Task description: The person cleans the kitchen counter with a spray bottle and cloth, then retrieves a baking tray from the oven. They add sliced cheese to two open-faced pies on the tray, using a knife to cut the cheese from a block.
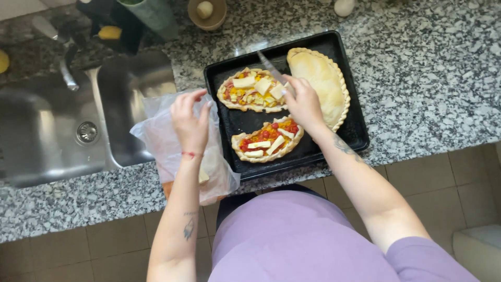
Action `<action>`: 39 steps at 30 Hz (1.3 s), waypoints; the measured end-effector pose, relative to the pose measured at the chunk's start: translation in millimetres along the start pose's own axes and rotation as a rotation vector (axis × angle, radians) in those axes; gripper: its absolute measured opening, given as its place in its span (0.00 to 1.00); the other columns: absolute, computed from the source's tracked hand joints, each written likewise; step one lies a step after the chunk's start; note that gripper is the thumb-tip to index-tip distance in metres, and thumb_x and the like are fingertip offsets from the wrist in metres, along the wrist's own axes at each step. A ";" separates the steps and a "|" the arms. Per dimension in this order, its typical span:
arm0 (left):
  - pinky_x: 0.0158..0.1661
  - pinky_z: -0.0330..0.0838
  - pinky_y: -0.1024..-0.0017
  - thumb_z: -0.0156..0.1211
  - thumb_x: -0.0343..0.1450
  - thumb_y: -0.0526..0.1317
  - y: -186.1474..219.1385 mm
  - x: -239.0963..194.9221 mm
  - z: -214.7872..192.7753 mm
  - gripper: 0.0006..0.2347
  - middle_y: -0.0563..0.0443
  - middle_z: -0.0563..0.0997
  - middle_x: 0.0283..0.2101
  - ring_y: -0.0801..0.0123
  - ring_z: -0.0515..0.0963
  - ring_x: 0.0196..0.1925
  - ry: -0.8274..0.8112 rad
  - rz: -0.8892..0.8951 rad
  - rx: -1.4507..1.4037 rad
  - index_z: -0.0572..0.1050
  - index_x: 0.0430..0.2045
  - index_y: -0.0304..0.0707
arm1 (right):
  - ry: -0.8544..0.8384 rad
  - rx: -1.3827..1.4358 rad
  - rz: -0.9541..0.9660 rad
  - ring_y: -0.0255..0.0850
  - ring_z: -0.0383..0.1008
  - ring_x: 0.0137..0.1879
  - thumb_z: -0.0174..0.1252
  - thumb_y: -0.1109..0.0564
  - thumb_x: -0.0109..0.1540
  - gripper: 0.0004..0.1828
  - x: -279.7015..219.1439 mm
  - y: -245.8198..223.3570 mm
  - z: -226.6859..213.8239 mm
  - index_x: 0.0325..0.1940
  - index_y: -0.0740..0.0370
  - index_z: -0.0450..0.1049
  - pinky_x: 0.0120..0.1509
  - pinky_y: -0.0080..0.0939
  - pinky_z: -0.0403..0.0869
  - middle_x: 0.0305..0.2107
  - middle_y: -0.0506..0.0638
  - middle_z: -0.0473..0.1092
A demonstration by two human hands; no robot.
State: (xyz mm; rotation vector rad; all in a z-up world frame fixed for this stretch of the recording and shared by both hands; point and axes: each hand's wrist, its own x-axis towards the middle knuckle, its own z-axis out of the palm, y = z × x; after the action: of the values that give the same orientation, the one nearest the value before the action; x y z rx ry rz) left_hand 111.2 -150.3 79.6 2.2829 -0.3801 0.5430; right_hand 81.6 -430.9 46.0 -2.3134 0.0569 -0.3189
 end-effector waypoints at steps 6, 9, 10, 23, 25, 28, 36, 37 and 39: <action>0.40 0.62 0.72 0.68 0.63 0.36 -19.9 -50.4 -96.7 0.12 0.59 0.72 0.32 0.69 0.68 0.32 0.040 -0.129 0.038 0.76 0.39 0.50 | 0.070 0.238 0.072 0.52 0.72 0.39 0.56 0.67 0.59 0.24 -30.6 -42.9 -43.1 0.59 0.56 0.68 0.39 0.44 0.74 0.37 0.60 0.69; 0.39 0.61 0.72 0.68 0.64 0.36 -40.1 -78.4 -126.7 0.11 0.58 0.72 0.32 0.68 0.67 0.30 0.035 -0.211 0.046 0.77 0.38 0.49 | 0.096 0.364 0.170 0.42 0.74 0.32 0.57 0.67 0.60 0.22 -56.5 -63.1 -47.9 0.57 0.54 0.70 0.30 0.34 0.75 0.37 0.58 0.69; 0.39 0.61 0.71 0.68 0.63 0.37 -49.0 -87.3 -134.9 0.11 0.57 0.73 0.32 0.67 0.68 0.30 0.025 -0.240 0.044 0.77 0.37 0.48 | 0.114 0.367 0.177 0.42 0.74 0.30 0.58 0.67 0.60 0.21 -65.2 -73.3 -48.4 0.56 0.54 0.71 0.27 0.34 0.75 0.37 0.58 0.69; 0.47 0.59 0.42 0.71 0.54 0.51 -31.5 -129.6 -127.9 0.38 0.48 0.70 0.54 0.54 0.64 0.57 -0.632 -0.206 0.098 0.60 0.58 0.47 | -0.020 -0.038 -0.092 0.43 0.76 0.38 0.54 0.62 0.56 0.17 -193.4 -186.4 80.4 0.47 0.47 0.76 0.41 0.39 0.75 0.32 0.45 0.74; 0.46 0.59 0.41 0.70 0.54 0.50 -42.0 -142.5 -114.5 0.38 0.49 0.69 0.54 0.57 0.63 0.58 -0.642 -0.177 0.176 0.59 0.58 0.47 | -0.056 -0.263 -0.156 0.41 0.75 0.32 0.51 0.58 0.58 0.18 -213.9 -189.6 101.2 0.51 0.44 0.72 0.34 0.39 0.75 0.30 0.42 0.70; 0.48 0.57 0.49 0.66 0.56 0.49 -62.1 -155.6 -96.5 0.30 0.57 0.73 0.47 0.64 0.67 0.55 -0.508 -0.142 0.212 0.62 0.52 0.50 | 0.003 -0.449 -0.207 0.39 0.74 0.28 0.48 0.56 0.59 0.17 -222.1 -192.7 122.5 0.52 0.44 0.69 0.32 0.36 0.75 0.31 0.41 0.67; 0.48 0.56 0.53 0.64 0.54 0.49 -84.6 -163.8 -84.0 0.27 0.60 0.73 0.43 0.68 0.67 0.53 -0.495 -0.125 0.205 0.64 0.47 0.52 | -0.011 -0.557 -0.165 0.43 0.74 0.25 0.46 0.55 0.58 0.18 -227.2 -195.2 149.5 0.53 0.44 0.66 0.28 0.39 0.75 0.28 0.42 0.64; 0.48 0.56 0.53 0.63 0.54 0.49 -85.2 -162.9 -84.5 0.26 0.60 0.73 0.43 0.68 0.67 0.53 -0.502 -0.137 0.193 0.64 0.46 0.52 | -0.024 -0.559 -0.168 0.44 0.74 0.25 0.45 0.55 0.59 0.18 -226.5 -194.7 151.1 0.53 0.44 0.66 0.28 0.39 0.75 0.27 0.42 0.64; 0.48 0.57 0.53 0.63 0.54 0.48 -87.2 -163.8 -82.8 0.26 0.60 0.73 0.44 0.68 0.67 0.54 -0.509 -0.144 0.188 0.64 0.46 0.52 | -0.032 -0.580 -0.176 0.44 0.74 0.25 0.45 0.55 0.59 0.19 -226.1 -194.6 151.1 0.54 0.45 0.65 0.27 0.40 0.75 0.27 0.43 0.63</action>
State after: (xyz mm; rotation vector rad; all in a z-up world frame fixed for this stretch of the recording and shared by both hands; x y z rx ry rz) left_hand -15.9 -13.6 -0.6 2.5946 -0.4160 -0.0900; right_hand -111.2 -157.7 38.3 -2.9068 -0.0818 -0.3931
